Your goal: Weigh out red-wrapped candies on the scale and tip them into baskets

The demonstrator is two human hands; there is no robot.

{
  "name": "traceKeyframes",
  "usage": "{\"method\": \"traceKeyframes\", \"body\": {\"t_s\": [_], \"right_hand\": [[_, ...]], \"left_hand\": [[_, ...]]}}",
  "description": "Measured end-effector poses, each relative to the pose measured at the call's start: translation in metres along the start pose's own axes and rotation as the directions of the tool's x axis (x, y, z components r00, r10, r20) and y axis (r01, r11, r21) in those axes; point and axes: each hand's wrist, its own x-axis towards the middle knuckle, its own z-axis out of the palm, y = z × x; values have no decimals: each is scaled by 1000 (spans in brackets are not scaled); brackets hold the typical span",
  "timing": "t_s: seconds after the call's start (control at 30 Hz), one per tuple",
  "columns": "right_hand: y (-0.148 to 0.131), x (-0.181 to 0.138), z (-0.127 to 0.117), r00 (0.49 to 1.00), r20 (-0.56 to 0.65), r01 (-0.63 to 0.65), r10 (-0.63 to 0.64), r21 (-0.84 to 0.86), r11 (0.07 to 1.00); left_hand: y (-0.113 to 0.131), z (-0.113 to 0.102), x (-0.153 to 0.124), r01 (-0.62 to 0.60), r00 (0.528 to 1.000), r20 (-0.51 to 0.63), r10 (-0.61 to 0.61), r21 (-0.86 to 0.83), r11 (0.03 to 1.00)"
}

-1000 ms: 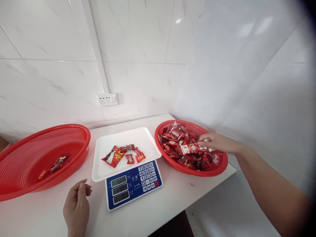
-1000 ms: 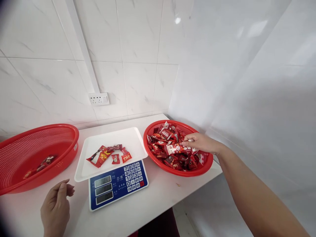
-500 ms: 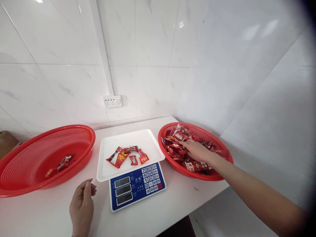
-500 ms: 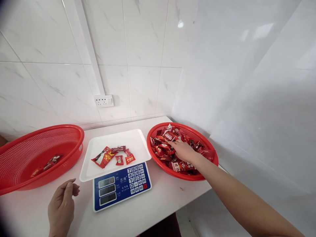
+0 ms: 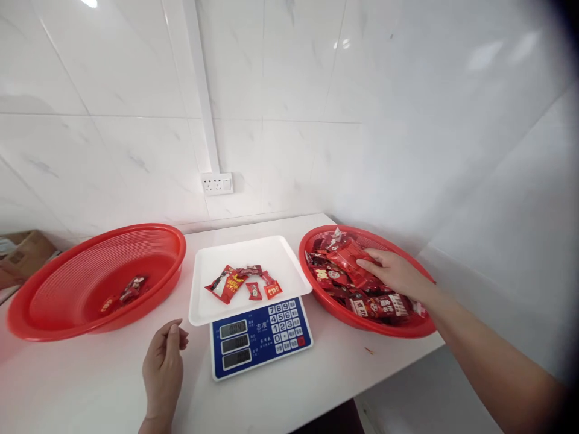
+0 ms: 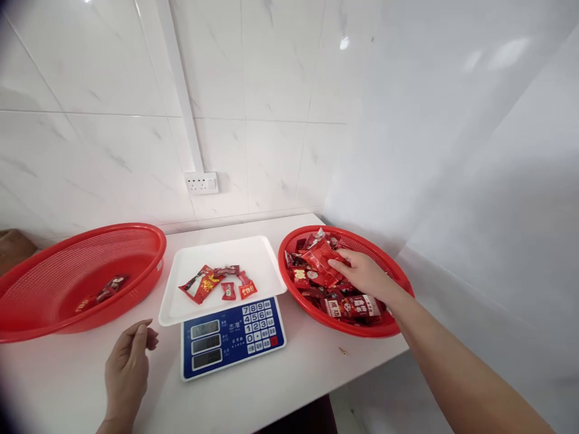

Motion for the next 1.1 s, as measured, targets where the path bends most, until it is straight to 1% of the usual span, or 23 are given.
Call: {"method": "traceKeyframes", "body": {"t_s": [0.07,0.17,0.3,0.37,0.4,0.5,0.53,0.6,0.63,0.67,0.7,0.73,0.77,0.8,0.83,0.87,0.9,0.93,0.97,1.0,1.03,1.1], "right_hand": [[-12,0,5,1000,-29,14,-13,43,999],[-29,2,21,997,-33,66,-63,75,995],[-49,3,44,995,58,81,-81,5,997],[-54,3,46,995,64,83,-80,-41,996],[-53,3,43,997,36,78,-75,-73,994],[-40,2,21,995,-92,16,-36,-207,978],[-33,2,11,992,-125,-30,-3,-260,965],[-14,-1,-8,977,-190,-165,102,-353,921],[-5,-3,-16,964,-219,-226,149,-388,894],[3,-5,-21,952,-254,-266,170,-414,871],[10,-7,-23,946,-284,-273,158,-432,860],[16,-8,-22,946,-301,-249,120,-438,864],[19,-9,-19,954,-293,-196,69,-431,881],[21,-8,-13,967,-254,-130,25,-405,905],[22,-7,-6,983,-184,-67,-1,-360,930],[23,-5,3,997,-74,-17,-6,-309,951],[23,-1,11,999,55,17,-2,-264,964],[24,3,20,985,173,34,8,-237,971],[25,8,28,964,265,43,21,-233,972],[27,13,34,944,327,47,37,-245,968],[30,17,40,932,361,53,47,-262,964],[36,25,47,921,386,66,48,-276,959]], "left_hand": [[-1,1,-1,-19,1000,-3,19,-39,999],[-4,2,-1,-38,999,-5,38,-93,995],[-7,2,0,-33,999,-4,33,-104,994],[-7,1,-1,-36,999,-8,35,-109,993],[-6,0,-1,-37,999,-12,36,-114,993],[-2,-2,-3,-33,999,-20,31,-92,995],[-1,-2,-3,-28,999,-20,27,-71,997],[0,-2,-2,-14,1000,-11,14,-23,1000],[0,-2,-2,-8,1000,-5,8,-3,1000],[1,-2,-2,-4,1000,2,4,11,1000],[1,-1,-2,-2,1000,10,2,24,1000],[1,-1,-2,0,1000,15,0,34,999],[2,-1,-2,0,1000,20,-1,43,999],[2,0,-2,0,1000,25,-1,51,999],[2,0,-2,0,1000,30,-2,58,998],[1,0,-2,4,999,32,-6,66,998],[1,-1,-2,9,999,31,-11,72,997],[1,-1,-1,15,999,27,-18,76,997],[0,-1,-1,22,999,21,-24,80,997],[-1,-2,0,29,999,14,-30,80,996],[-2,-2,1,34,999,8,-35,81,996],[-4,-2,2,43,999,1,-44,86,995]]}}
